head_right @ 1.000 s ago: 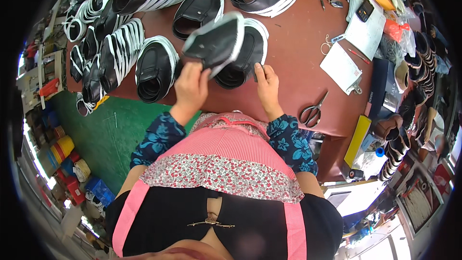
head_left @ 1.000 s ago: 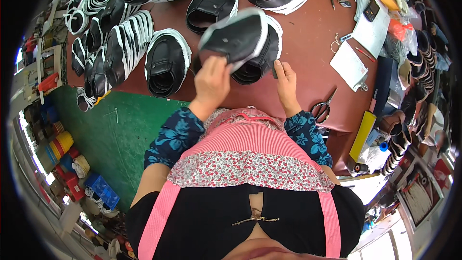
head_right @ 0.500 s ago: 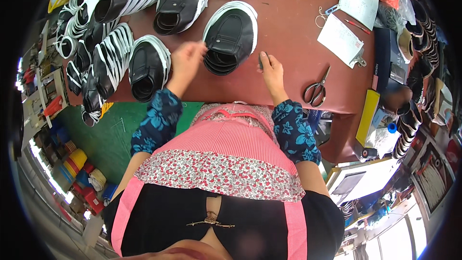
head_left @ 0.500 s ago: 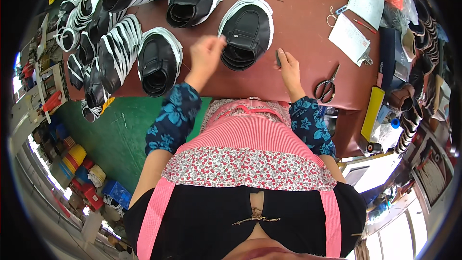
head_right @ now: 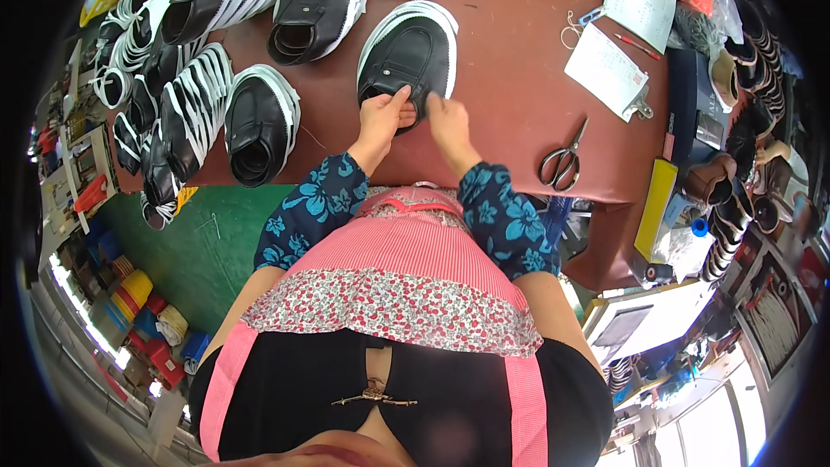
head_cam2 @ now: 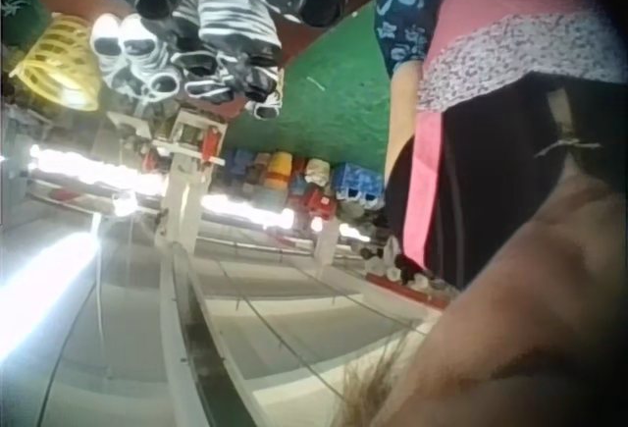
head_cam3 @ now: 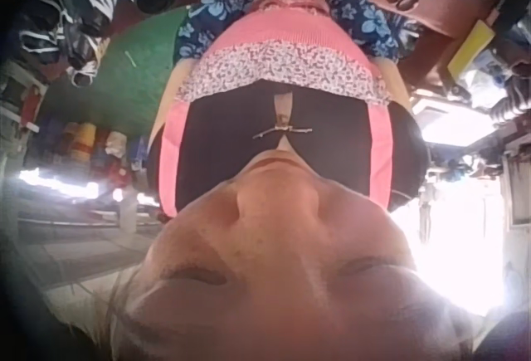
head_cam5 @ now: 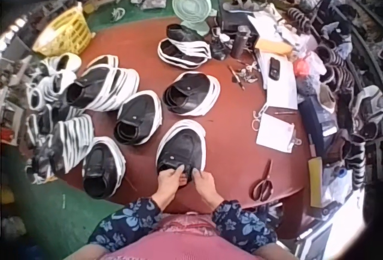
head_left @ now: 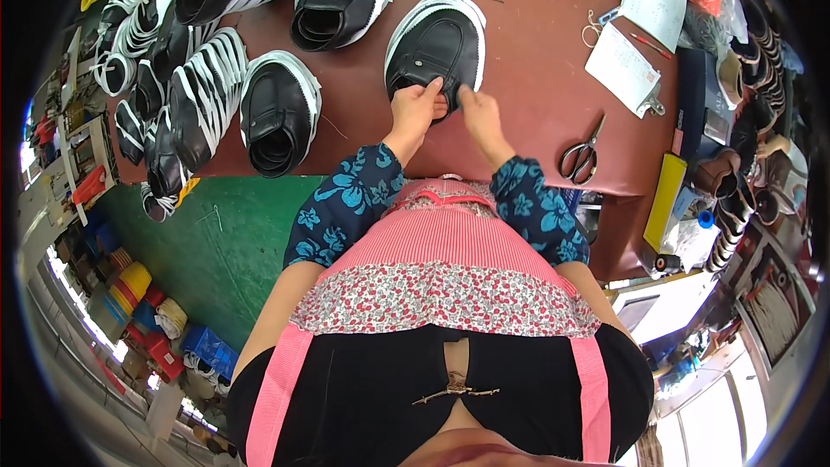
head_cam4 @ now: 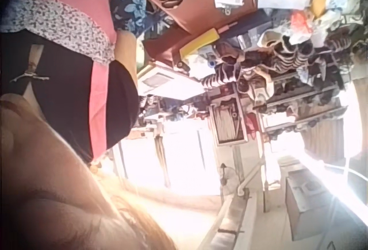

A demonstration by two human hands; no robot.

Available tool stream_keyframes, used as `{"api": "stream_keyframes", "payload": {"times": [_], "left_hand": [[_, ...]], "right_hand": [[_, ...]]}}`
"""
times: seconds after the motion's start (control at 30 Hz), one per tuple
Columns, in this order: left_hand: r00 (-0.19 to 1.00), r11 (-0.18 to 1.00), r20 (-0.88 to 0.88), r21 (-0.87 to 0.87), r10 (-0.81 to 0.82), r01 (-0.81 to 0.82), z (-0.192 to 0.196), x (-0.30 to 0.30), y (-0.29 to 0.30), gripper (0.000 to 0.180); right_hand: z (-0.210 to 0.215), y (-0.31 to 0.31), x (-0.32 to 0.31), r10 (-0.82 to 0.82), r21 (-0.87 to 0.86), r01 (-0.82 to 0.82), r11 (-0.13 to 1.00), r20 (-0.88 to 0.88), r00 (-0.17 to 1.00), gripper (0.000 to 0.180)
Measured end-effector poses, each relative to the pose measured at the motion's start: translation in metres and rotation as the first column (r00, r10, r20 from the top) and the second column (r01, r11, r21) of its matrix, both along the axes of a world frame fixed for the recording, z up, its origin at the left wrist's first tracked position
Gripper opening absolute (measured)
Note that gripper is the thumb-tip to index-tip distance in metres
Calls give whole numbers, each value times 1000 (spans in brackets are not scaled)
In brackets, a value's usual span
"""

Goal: The recorder is manually assembling and inspecting sports shoes at a workstation in a factory.

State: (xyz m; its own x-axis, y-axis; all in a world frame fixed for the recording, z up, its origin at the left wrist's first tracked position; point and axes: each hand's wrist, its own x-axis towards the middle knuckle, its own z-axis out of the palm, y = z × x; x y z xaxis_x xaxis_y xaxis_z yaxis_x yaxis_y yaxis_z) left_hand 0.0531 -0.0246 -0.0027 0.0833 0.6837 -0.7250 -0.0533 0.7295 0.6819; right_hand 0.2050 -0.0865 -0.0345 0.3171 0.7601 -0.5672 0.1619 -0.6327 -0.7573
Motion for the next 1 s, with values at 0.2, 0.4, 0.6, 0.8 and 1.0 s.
{"api": "stream_keyframes", "payload": {"times": [0.2,0.4,0.6,0.8,1.0], "left_hand": [[999,1000,-35,-12,-5,5,-2,-10,-3,46],[997,997,44,39,70,-72,1,-9,-6,45],[849,828,-458,343,-265,443,-2,-5,-31,47],[718,658,-670,455,-192,600,2,8,-29,45],[687,633,-669,408,-283,658,1,3,-24,49]], "right_hand": [[26,5,1,116,51,-106,993,-251,961,50],[34,-9,16,377,-5,-411,912,-387,842,48],[56,28,36,130,205,-138,969,49,990,45],[75,108,-14,676,5,-761,649,456,579,47],[33,154,2,669,-99,-740,665,518,532,44]]}}
